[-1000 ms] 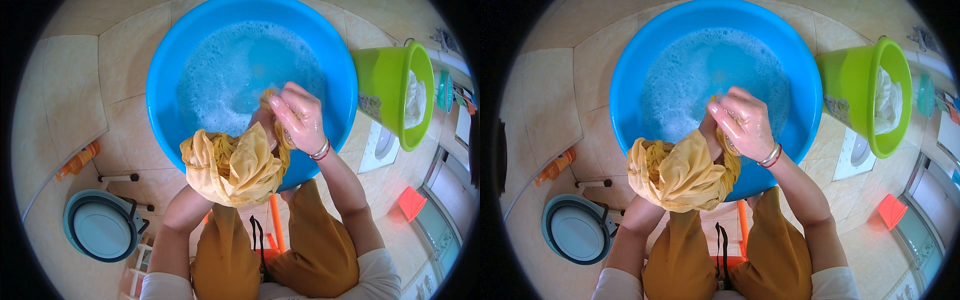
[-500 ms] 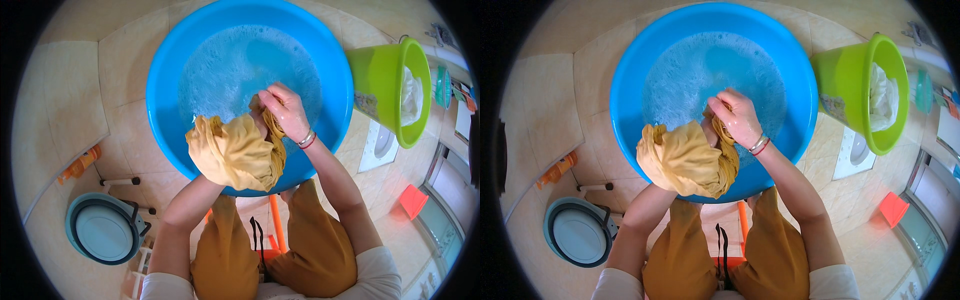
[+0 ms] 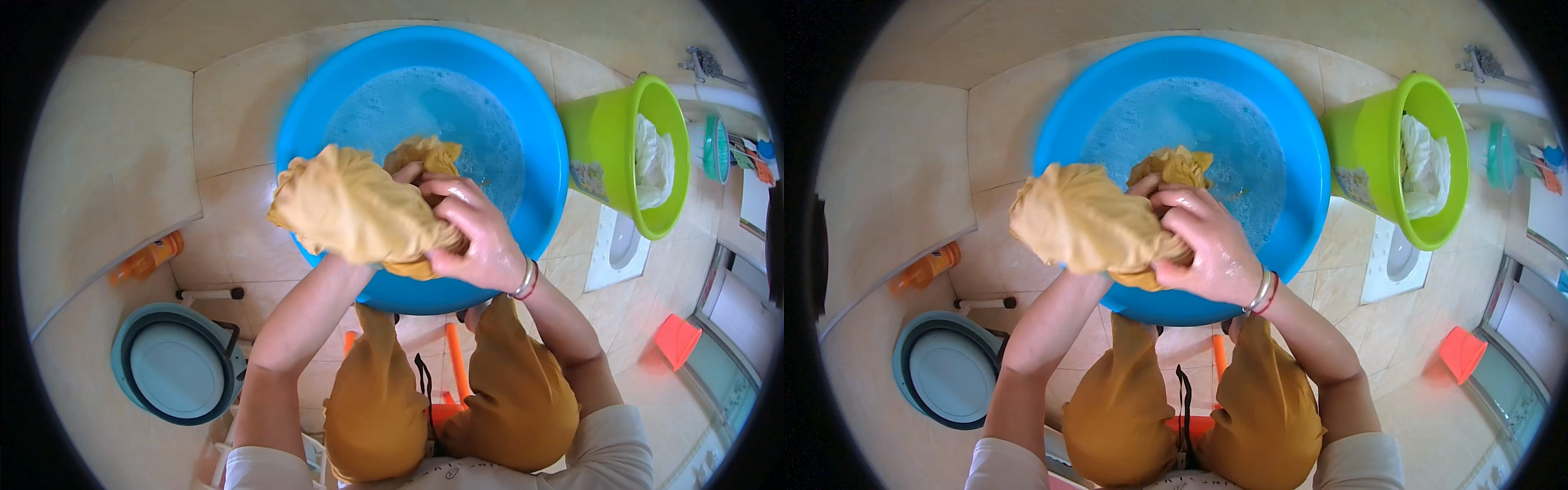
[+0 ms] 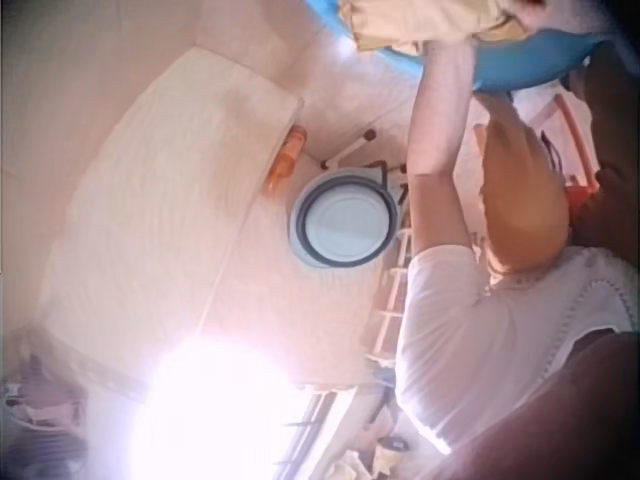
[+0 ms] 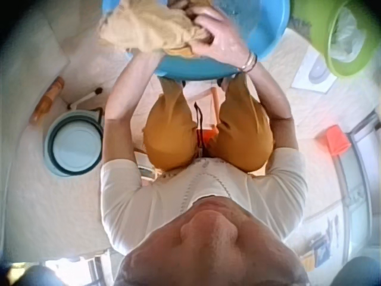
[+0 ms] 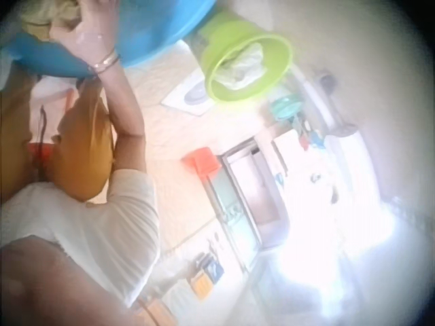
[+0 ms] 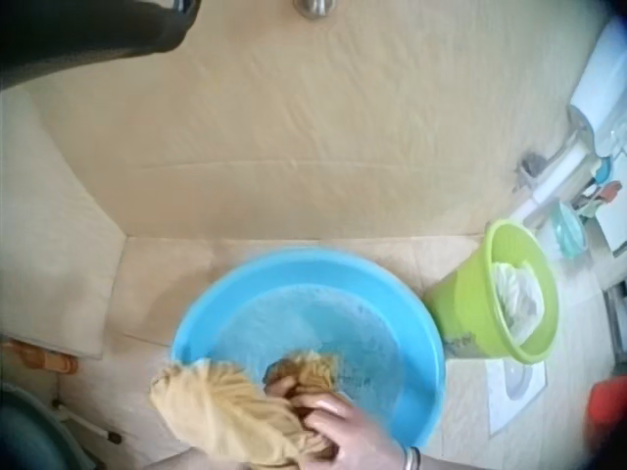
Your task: The person hand-washes clothes in a blue basin filled with soapy water. They scrub and wring out a white cloth, placing it into a green bucket, then proceed to scrub and wring out a yellow cloth in the same manner.
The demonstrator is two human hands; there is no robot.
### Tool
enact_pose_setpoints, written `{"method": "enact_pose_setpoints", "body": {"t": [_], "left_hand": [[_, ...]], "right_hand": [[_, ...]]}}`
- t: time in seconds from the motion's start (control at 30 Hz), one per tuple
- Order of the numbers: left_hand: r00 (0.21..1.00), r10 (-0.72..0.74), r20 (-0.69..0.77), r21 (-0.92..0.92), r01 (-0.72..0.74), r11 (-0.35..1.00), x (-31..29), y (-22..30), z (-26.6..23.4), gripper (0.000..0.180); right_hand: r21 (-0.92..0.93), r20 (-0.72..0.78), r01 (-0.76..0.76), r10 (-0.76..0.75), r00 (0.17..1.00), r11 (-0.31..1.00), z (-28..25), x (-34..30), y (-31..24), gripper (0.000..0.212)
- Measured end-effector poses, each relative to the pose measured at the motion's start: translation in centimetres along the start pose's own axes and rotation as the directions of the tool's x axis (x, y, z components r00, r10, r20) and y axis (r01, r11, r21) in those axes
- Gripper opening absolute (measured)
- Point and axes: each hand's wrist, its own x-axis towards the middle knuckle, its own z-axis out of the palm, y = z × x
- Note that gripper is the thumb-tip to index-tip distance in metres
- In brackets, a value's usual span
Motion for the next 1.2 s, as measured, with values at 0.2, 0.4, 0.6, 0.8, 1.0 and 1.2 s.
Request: {"method": "enact_pose_setpoints", "body": {"t": [0.2, 0.4, 0.6, 0.8, 1.0, 1.2], "left_hand": [[0.95, -0.176, -0.259, -0.073, 0.162, 0.984, -3.8, 8.3, 6.1, 0.067], [0.974, -0.129, -0.185, -0.126, 0.107, 0.986, -4.5, 16.3, 10.8, 0.065], [0.947, 0.148, -0.286, -0.187, -0.206, 0.96, -4.1, 19.1, 11.4, 0.041], [0.898, 0.046, -0.437, 0.079, -0.012, 0.997, -3.3, 17.7, 10.5, 0.04], [0.992, -0.128, 0.01, -0.498, 0.116, 0.859, -1.0, 16.4, 13.8, 0.048], [0.993, -0.114, -0.036, -0.225, 0.103, 0.969, 1.2, 16.9, 19.9, 0.051]], "right_hand": [[0.761, -0.189, -0.223, 0.536, 0.822, 0.61, -1.9, -0.2, -1.1, 0.02], [0.815, -0.228, -0.096, 0.47, 0.853, 0.571, -3.8, 0.7, -4.2, 0.027], [0.976, -0.212, 0.154, 0.526, 0.824, 0.153, -6.5, -1.6, -2.9, 0.028], [0.907, -0.259, 0.377, 0.458, 0.85, -0.187, -8.2, -1.5, -5.2, 0.049], [0.908, -0.244, 0.375, 0.492, 0.836, -0.186, -8.9, -3.5, -5.0, 0.05], [0.821, -0.459, 0.107, 0.536, 0.708, 0.561, -14.4, -6.8, -4.7, 0.062]]}}
